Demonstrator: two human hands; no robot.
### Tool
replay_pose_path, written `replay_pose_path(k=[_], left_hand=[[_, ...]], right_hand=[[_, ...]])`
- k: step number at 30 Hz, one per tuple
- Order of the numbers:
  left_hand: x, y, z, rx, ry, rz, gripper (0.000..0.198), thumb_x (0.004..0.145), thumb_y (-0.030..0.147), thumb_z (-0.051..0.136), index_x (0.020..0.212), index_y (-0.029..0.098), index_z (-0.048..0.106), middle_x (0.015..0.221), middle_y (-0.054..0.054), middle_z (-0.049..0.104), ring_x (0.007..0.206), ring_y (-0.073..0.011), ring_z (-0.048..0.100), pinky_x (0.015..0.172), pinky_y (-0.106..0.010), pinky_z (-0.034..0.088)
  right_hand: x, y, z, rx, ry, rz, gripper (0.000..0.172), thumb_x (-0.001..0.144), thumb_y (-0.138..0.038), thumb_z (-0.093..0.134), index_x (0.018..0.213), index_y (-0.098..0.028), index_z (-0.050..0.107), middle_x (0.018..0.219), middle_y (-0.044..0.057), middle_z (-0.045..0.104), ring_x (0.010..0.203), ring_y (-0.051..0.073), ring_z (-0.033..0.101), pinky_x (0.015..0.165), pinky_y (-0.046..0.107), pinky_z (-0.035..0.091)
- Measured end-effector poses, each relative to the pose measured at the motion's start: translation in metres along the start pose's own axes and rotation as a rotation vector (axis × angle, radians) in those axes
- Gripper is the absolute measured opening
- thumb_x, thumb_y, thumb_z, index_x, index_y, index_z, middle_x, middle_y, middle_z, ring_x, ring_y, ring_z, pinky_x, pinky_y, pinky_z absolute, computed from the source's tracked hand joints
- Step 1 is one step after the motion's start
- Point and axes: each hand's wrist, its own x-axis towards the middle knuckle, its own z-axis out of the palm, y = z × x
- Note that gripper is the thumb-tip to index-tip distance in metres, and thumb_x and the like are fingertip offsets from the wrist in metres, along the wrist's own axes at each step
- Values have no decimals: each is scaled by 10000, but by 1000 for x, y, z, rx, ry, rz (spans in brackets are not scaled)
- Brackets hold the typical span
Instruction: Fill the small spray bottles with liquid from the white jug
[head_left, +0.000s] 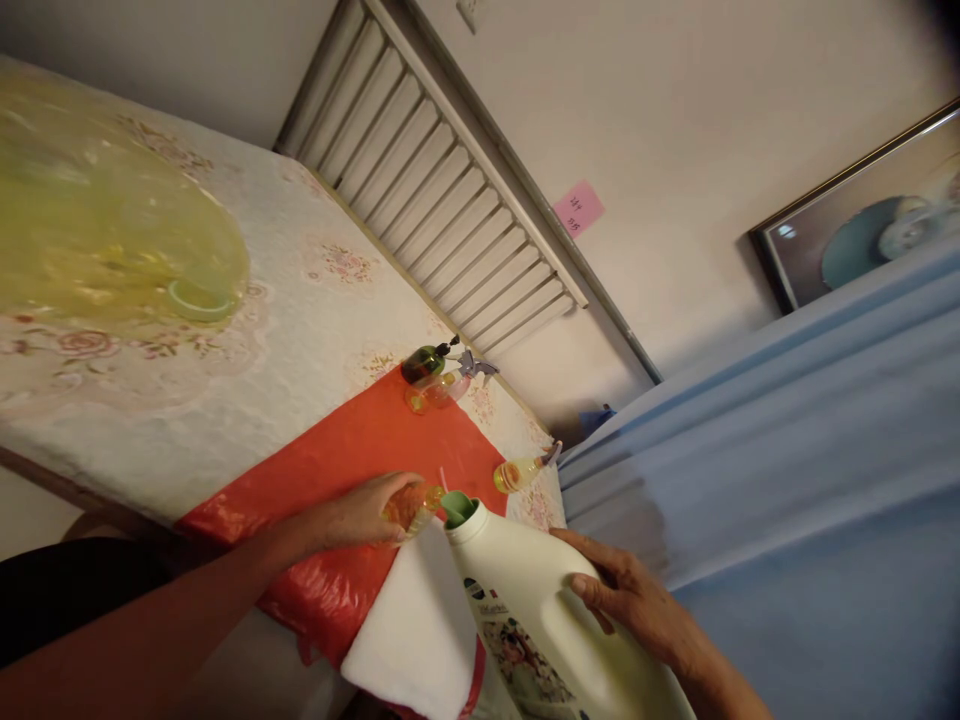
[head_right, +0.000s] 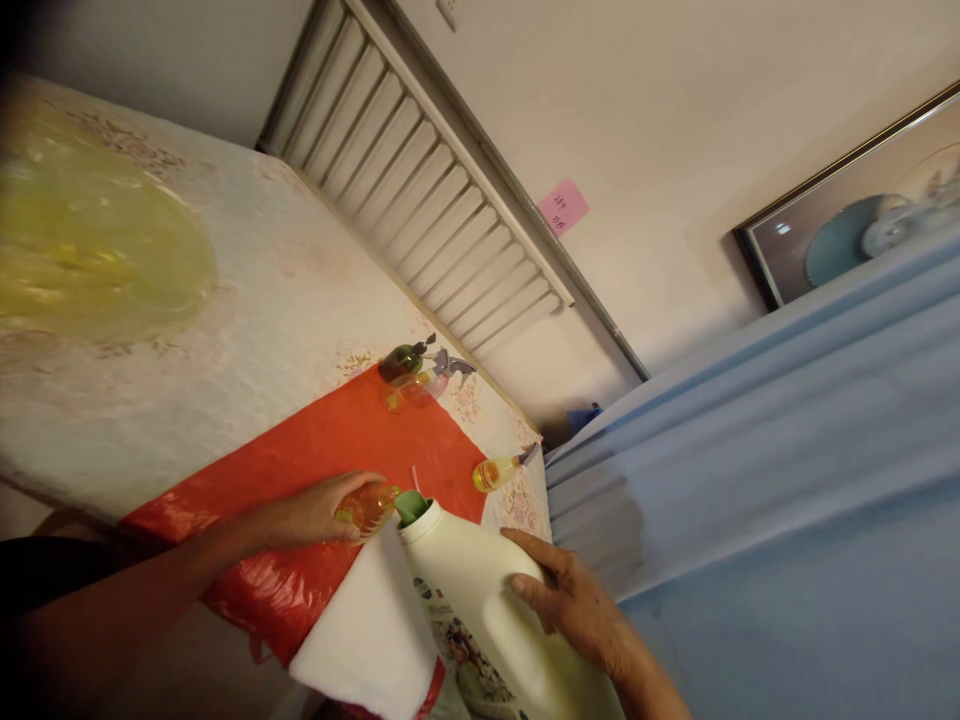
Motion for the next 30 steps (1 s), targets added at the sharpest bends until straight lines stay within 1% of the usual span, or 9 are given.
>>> replay_pose_path(k=[5,9,13,17,20,22,25,28,30], left_hand=[[2,-4,0,10,-3,13,708,639,307,679,1312,187,490,1365,-104,560,1256,-291,512,1023,-347,417],[1,-2,0,-10,9,1,716,628,329,689,1308,206,500,1359,-96,575,1252,-313,519,1008,-370,433],[0,0,1,-39,11,-17,708,630,335,682,1300,205,495,1338,-96,590,1230,-322,540,953,-368,474],[-2,5,0,-47,-17,-18,686,653,372,672,1294,212,489,1324,-93,594,1229,-318,540,967,-374,461],[-4,11,-2,-30,-9,-19,676,662,382,669,1291,207,492,1330,-102,586,1242,-316,526,983,-378,448],[-4,13,-3,-25,-9,-16,646,673,390,661,1274,213,504,1310,-96,602,1231,-319,535,957,-377,464],[-4,12,-2,-23,-15,-20,650,663,395,670,1265,213,506,1282,-94,619,1198,-329,561,902,-369,492],[-3,10,-1,-16,-3,-29,667,655,382,673,1271,196,500,1284,-99,616,1194,-323,563,892,-350,494],[-2,9,-1,-14,-2,-14,635,661,373,664,1253,202,514,1279,-89,620,1194,-315,563,894,-340,491]], right_hand=[[0,0,0,-1,-4,-5,666,849,-561,580,1370,-153,509,697,-13,518,522,86,404,470,213,323],[0,1,-1,-21,3,4,677,852,-557,578,1384,-146,492,710,-6,533,521,89,422,475,219,337],[0,0,-2,-27,0,3,676,854,-552,579,1384,-141,492,679,-17,520,510,86,415,474,218,333],[0,-1,-2,-27,5,0,667,856,-545,581,1378,-138,500,656,-24,502,513,88,409,475,217,329],[0,0,-2,-35,8,11,663,854,-554,580,1377,-153,504,670,-19,517,515,92,420,479,221,332],[1,0,-3,-38,10,15,666,849,-565,580,1377,-166,504,679,-16,530,509,92,422,477,223,331],[1,0,-3,-46,9,19,665,849,-567,580,1379,-172,503,671,-16,536,508,94,426,479,223,335],[0,0,-3,-25,3,9,654,853,-555,583,1377,-172,504,712,-6,560,522,89,424,478,217,339],[-1,1,-3,-8,-2,8,654,853,-553,585,1377,-170,503,751,4,581,519,82,415,472,214,333]])
